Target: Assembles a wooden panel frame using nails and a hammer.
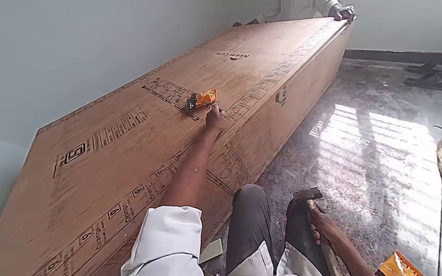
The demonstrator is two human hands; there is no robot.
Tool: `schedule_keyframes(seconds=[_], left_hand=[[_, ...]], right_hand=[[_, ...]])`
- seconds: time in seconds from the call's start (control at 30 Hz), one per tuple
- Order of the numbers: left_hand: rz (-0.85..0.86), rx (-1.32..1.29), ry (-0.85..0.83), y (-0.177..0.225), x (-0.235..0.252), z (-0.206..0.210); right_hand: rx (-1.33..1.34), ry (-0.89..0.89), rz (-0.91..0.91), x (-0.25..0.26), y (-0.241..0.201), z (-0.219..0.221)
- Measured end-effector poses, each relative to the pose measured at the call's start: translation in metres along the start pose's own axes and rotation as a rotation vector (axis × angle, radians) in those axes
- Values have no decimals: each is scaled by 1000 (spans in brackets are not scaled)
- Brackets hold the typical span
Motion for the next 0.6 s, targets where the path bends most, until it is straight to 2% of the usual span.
schedule_keyframes(seconds=[0.13,0.23,0.33,0.43,0.6], left_hand=[[40,-151,15,7,14,19],[134,-179,-45,28,28,27],[238,-233,-127,54,46,39],[314,-407,-209,69,64,61],[302,-644,-325,78,94,94]], right_hand=[[-95,-40,18,-4,3,-6],[-145,-8,16,-8,6,-23],[-91,88,22,-14,18,-46],[44,218,66,-21,35,-63],[213,379,100,-32,42,-68]])
Point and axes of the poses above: each hand's wrist, its own x-axis towards the middle knuckle, its own z-axis out of the palm, y = z × x, the point moved 2 cm from there along x, towards the middle knuckle, and after that the axes turned 14 degrees about -x, right-handed, at the moved point
